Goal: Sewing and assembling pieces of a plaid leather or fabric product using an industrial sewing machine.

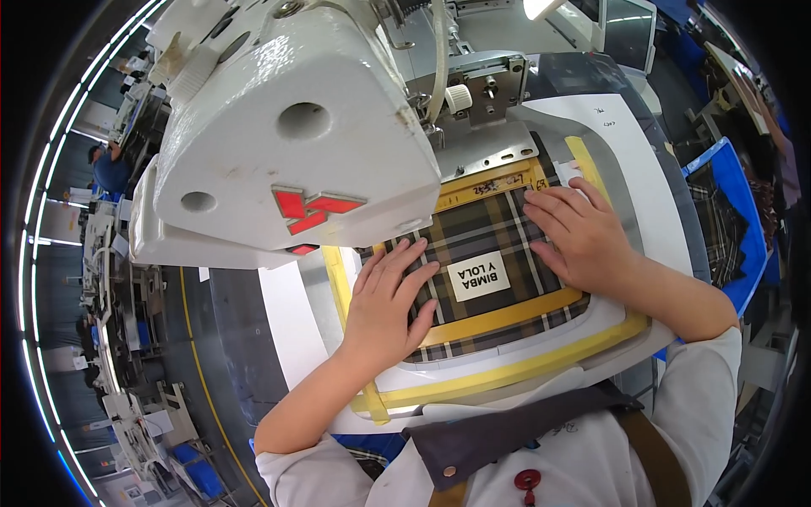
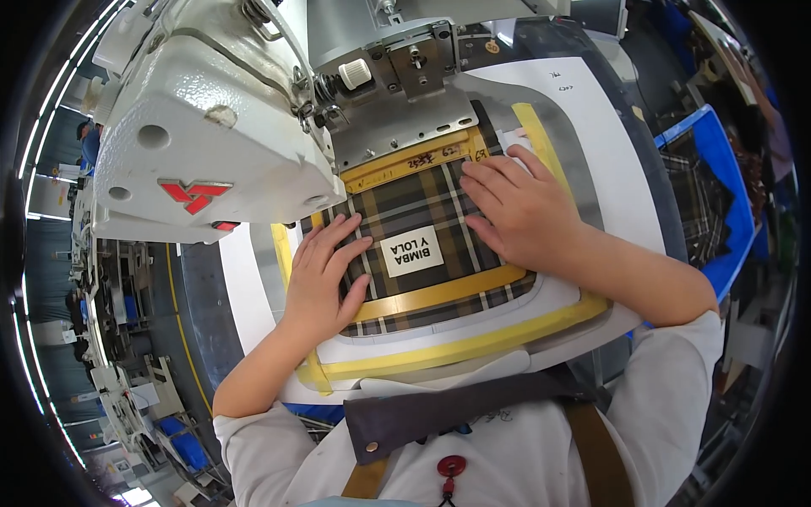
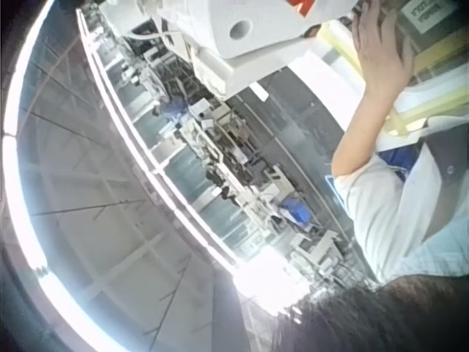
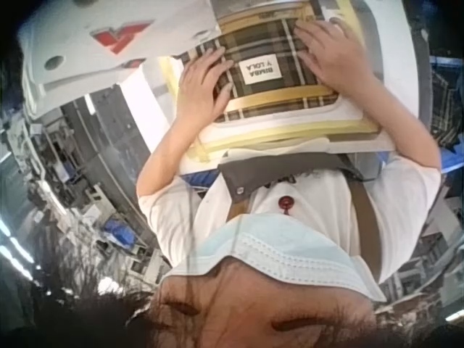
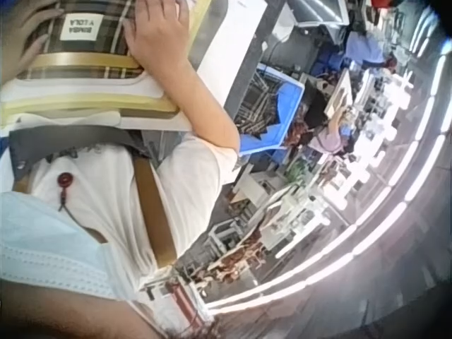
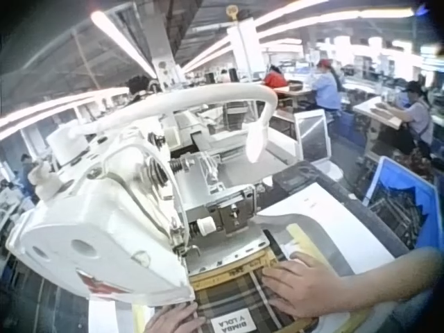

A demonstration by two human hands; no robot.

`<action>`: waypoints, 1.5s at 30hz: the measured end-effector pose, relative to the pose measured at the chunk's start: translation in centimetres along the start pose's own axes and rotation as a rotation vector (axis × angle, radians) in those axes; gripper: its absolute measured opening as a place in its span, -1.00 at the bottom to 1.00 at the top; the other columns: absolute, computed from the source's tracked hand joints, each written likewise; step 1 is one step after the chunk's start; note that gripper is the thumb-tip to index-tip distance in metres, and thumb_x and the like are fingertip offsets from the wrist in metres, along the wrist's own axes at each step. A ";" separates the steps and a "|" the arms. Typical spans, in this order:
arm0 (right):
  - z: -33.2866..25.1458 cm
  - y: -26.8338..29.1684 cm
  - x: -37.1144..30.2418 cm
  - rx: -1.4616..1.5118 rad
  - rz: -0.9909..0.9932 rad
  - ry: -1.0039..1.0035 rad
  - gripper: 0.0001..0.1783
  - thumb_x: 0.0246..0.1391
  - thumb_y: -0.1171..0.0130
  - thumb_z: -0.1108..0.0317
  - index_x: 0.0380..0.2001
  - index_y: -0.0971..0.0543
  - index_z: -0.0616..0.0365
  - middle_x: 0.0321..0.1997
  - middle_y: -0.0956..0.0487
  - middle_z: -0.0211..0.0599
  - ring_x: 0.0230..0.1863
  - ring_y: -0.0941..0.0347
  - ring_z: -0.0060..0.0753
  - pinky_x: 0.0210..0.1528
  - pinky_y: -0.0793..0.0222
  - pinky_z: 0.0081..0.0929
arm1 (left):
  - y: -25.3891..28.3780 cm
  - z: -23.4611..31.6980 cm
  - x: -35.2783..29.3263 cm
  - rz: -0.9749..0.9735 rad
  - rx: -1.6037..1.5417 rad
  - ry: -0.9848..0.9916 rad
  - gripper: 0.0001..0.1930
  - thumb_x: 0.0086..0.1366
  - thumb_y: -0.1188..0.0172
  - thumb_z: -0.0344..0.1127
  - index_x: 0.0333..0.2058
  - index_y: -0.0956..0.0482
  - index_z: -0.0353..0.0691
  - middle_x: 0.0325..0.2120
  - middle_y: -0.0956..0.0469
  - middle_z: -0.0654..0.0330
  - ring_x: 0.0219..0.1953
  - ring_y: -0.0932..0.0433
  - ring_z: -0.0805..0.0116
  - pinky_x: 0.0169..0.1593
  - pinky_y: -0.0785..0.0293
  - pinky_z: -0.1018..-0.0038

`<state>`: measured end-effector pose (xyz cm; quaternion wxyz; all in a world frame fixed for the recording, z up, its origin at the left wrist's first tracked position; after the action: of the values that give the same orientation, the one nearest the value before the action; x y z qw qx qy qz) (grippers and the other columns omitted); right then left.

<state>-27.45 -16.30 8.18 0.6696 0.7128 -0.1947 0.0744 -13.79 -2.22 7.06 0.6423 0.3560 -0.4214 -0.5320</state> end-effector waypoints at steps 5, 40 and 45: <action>0.2 -0.3 -0.1 0.028 0.016 0.059 -0.56 -0.03 -0.25 0.18 -0.13 -0.57 0.25 0.04 -0.54 -0.20 0.08 -0.39 -0.23 0.23 -0.18 -0.20 | -0.2 -0.5 -0.1 0.000 -0.003 0.032 -0.56 0.09 -0.21 -0.35 0.00 -0.45 -0.15 0.18 -0.35 0.09 0.26 -0.27 0.03 0.31 -0.10 0.05; 1.3 -0.8 -0.5 0.055 -0.062 0.287 -0.50 0.11 -0.13 0.08 -0.01 -0.51 0.24 0.17 -0.42 -0.17 0.22 -0.27 -0.25 0.24 -0.16 -0.15 | -3.8 5.8 8.0 -0.043 0.048 0.003 -0.42 0.08 -0.33 -0.02 0.06 -0.43 -0.09 0.19 -0.30 0.16 0.27 -0.22 0.05 0.28 -0.11 0.01; 1.8 -0.3 -0.8 0.154 -0.064 0.248 -0.55 0.10 -0.15 0.12 -0.02 -0.53 0.19 0.18 -0.43 -0.22 0.24 -0.25 -0.26 0.24 -0.16 -0.14 | -3.5 5.9 8.0 -0.043 0.021 -0.009 -0.39 0.07 -0.34 0.01 0.07 -0.43 -0.08 0.21 -0.29 0.17 0.26 -0.23 0.04 0.28 -0.11 0.02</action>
<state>-28.33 -17.91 7.43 0.6341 0.7531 -0.0812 0.1553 -19.92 -10.79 7.48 0.6251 0.3693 -0.4221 -0.5429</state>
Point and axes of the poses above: each hand's wrist, its own x-axis towards the middle knuckle, its own y-axis out of the back of the hand, z = x × y, the point moved 9 cm from there along x, towards the middle knuckle
